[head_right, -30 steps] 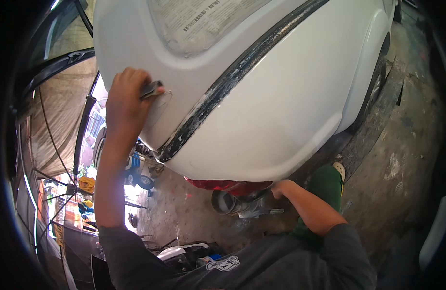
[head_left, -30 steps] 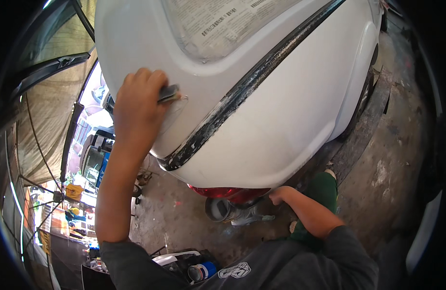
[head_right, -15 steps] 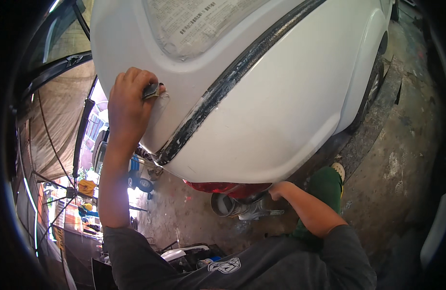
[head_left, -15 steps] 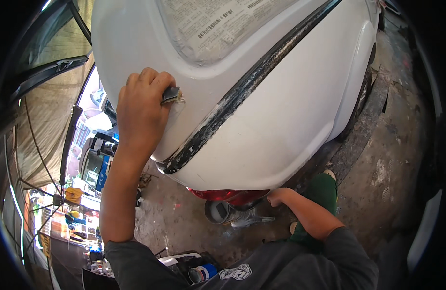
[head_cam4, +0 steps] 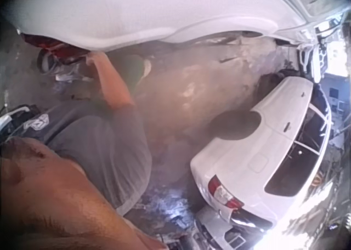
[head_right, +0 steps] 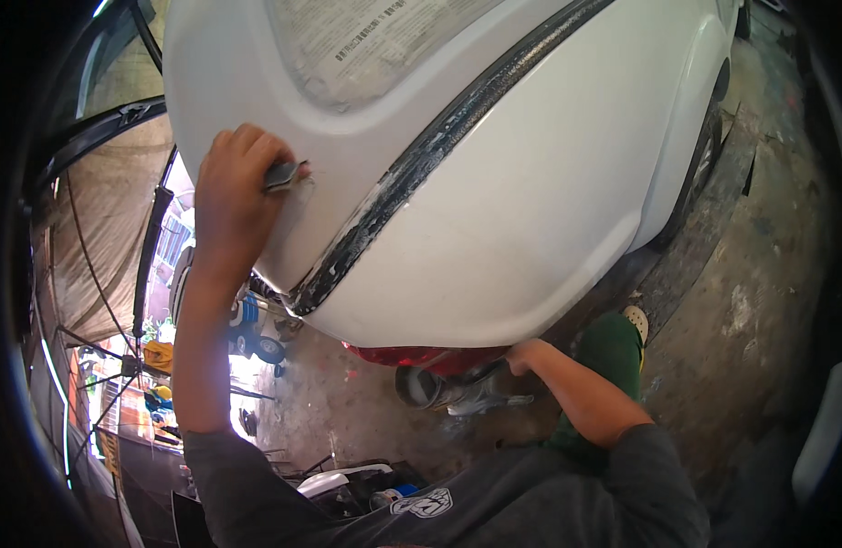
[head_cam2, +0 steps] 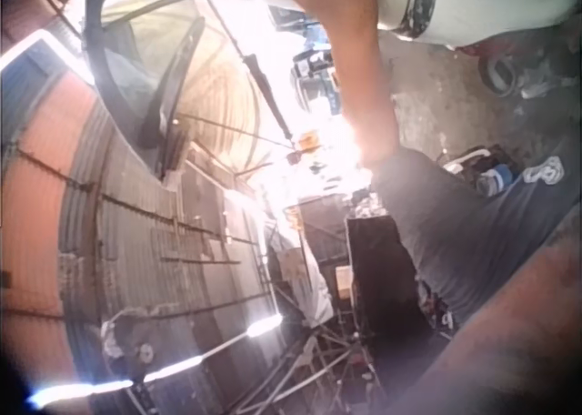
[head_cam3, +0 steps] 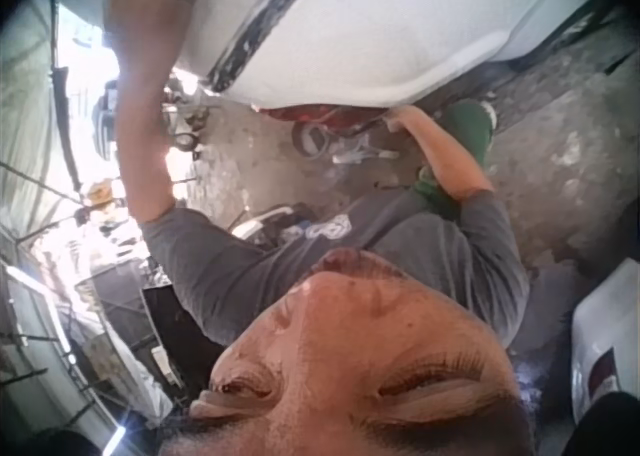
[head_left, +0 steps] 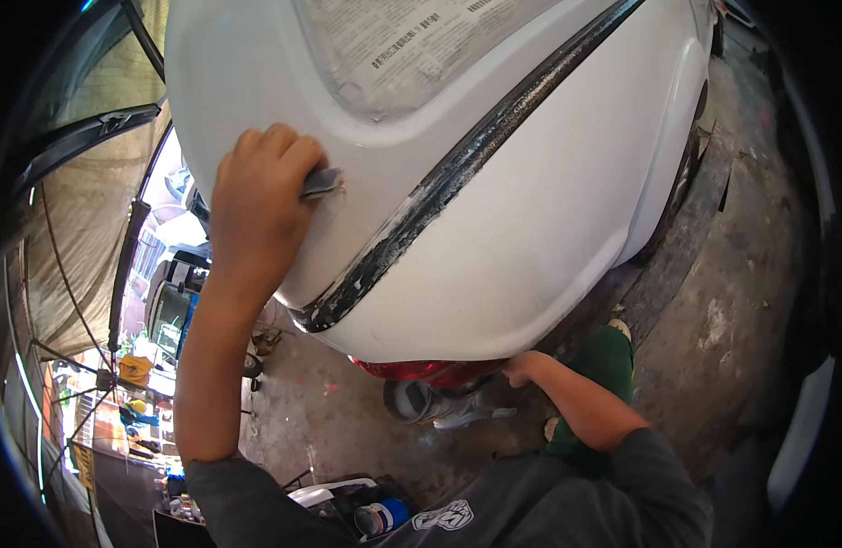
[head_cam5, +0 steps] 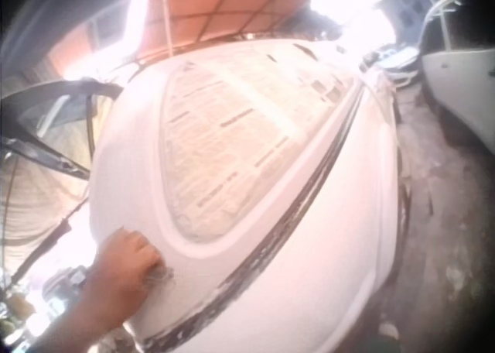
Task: The person sands the white body of a vehicle using a sanding block, then dips the block into a bucket of water and continues sanding the surface.
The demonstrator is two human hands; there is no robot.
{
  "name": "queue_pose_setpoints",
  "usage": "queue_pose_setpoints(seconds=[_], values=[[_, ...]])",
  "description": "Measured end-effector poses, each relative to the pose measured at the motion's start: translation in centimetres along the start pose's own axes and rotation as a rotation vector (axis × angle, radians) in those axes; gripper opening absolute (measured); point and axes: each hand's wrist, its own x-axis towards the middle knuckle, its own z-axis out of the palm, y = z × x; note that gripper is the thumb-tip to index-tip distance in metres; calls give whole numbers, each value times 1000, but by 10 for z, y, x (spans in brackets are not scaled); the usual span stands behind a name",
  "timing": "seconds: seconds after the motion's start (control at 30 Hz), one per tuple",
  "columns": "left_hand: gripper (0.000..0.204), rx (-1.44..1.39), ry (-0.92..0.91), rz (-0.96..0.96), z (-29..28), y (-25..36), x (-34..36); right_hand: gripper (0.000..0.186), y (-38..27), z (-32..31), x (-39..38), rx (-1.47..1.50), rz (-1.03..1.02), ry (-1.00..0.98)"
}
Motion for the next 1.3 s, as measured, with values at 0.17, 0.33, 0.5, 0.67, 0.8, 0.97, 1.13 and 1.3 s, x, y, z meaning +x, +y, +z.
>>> queue_pose_setpoints(seconds=[0.17, 0.33, 0.5, 0.67, 0.8, 0.97, 1.13, 1.3], values=[[18, -12, 19, 35, 5, 0, -6, 34, -8, 5, 7, -54, -64, -100], [18, -23, 32, 35, 2, -6, -1, 35, 41, 46, 50, -40, -30, -177], [27, -32, 63, -15, 8, 5, -10, 39, 6, 34, 46, -86, -78, -174], [27, 10, 52, 3, 11, 2, -4, 41, 0, -3, 1, -78, 31, -109], [26, 1, 76, 27, 4, 5, -7, 39, -3, -3, -2, -70, 22, -143], [23, -15, 74, 44, 3, 11, 12, 39, 34, 27, 29, 13, 100, 14], [20, 9, 51, 0, 14, 0, -14, 35, 11, 19, 24, -47, -42, -163], [20, 31, 127, -35, -15, 17, 16, 34, 74, 46, 46, -38, -30, 18]])
